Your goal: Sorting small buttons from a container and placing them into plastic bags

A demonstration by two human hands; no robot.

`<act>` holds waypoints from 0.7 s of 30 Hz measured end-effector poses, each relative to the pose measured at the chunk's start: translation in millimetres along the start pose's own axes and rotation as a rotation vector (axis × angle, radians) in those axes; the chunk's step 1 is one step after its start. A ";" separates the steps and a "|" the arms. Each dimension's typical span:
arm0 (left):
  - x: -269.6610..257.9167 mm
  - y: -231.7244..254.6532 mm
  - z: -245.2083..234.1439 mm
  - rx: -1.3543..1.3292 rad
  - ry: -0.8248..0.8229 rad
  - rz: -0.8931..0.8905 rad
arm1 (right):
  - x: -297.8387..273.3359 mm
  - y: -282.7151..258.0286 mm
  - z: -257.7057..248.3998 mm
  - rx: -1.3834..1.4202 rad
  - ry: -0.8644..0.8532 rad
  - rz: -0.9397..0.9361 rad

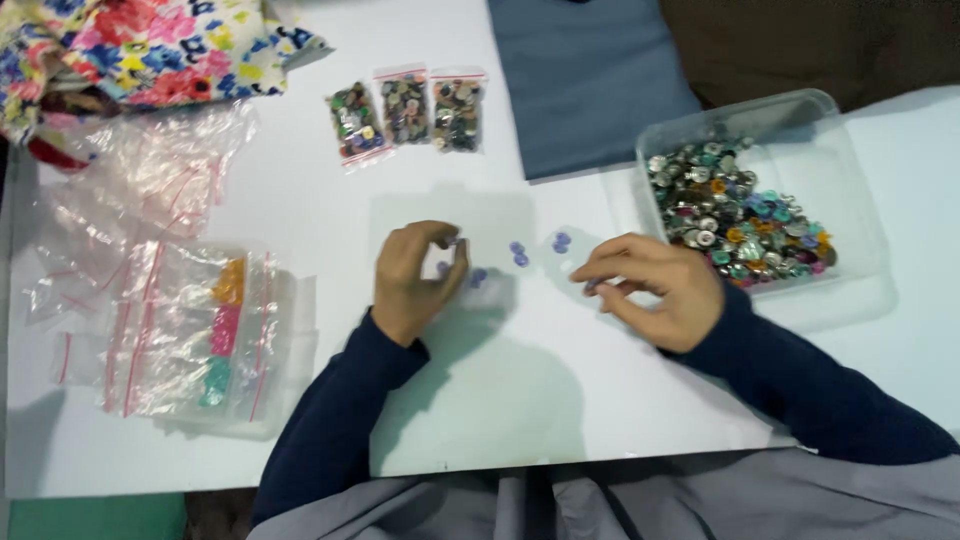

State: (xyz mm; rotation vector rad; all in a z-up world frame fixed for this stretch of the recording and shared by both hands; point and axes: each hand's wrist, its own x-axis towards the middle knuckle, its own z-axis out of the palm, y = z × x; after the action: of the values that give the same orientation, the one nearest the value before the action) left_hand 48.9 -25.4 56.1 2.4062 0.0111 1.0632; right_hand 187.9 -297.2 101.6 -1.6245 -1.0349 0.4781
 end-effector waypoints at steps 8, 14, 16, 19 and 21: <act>-45.0 -44.7 -60.4 0.013 -0.259 -0.336 | 50.6 46.9 130.6 -0.494 -0.048 -0.425; -58.0 -64.5 -63.7 -0.033 -0.393 -0.364 | 93.2 61.5 185.7 -0.782 -0.010 -0.629; -67.4 -74.9 -58.2 -0.023 -0.387 -0.356 | 98.8 65.0 192.8 -0.829 -0.017 -0.650; -73.5 -82.8 -53.1 -0.009 -0.391 -0.363 | 101.2 73.4 198.2 -0.851 -0.066 -0.606; -72.6 -81.3 -52.6 -0.002 -0.397 -0.343 | 101.4 70.5 198.1 -0.854 -0.113 -0.526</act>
State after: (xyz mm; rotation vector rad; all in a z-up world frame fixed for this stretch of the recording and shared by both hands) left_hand -22.5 54.0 -0.8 2.4555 0.2743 0.4252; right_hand 119.6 -102.1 -6.8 -1.9384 -1.8394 -0.2830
